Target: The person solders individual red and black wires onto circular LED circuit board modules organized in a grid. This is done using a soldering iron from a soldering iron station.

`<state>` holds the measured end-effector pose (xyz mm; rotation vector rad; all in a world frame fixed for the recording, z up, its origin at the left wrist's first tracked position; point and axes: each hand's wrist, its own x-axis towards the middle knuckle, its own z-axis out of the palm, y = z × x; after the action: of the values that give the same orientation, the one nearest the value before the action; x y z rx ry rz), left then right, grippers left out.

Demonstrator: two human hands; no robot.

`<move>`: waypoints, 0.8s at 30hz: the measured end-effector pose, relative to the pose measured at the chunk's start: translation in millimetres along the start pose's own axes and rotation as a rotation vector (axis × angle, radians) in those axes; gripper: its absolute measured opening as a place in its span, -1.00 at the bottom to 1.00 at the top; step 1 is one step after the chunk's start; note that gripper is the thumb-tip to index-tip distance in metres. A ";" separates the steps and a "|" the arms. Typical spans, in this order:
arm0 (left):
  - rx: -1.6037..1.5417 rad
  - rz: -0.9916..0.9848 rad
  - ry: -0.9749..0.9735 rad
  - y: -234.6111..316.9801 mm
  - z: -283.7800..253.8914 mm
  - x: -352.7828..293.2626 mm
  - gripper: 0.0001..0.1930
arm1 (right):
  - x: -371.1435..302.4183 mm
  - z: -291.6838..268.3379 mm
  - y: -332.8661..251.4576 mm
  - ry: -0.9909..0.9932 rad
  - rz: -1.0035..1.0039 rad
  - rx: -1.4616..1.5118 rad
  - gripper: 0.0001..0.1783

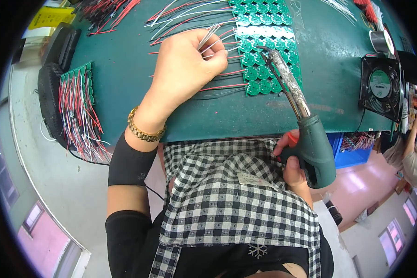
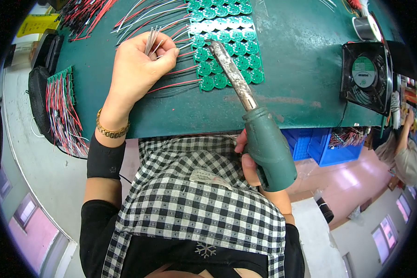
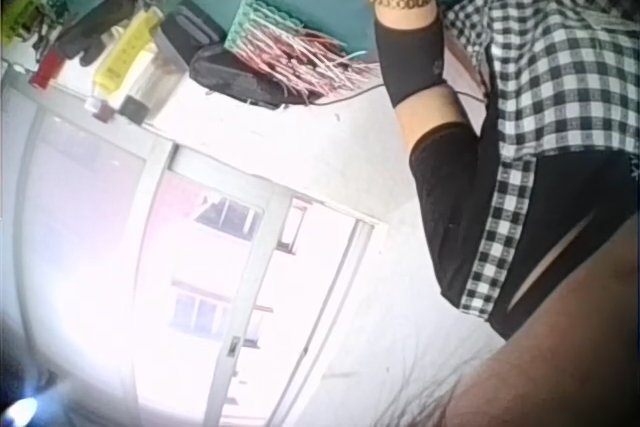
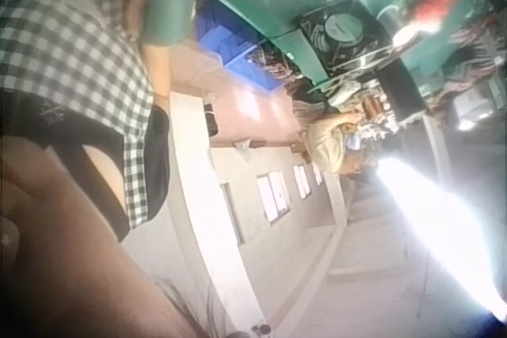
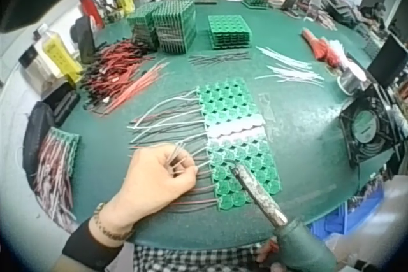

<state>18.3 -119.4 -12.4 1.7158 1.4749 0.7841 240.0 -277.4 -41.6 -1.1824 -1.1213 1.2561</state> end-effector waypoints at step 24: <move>0.041 0.330 0.097 10.9 -9.2 -21.3 -0.89 | -15.2 -13.8 2.6 -0.072 0.022 0.089 -0.56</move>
<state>13.3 -140.0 2.0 2.0069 1.2929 1.0269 253.2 -293.0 -44.8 -1.0933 -1.0962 1.3611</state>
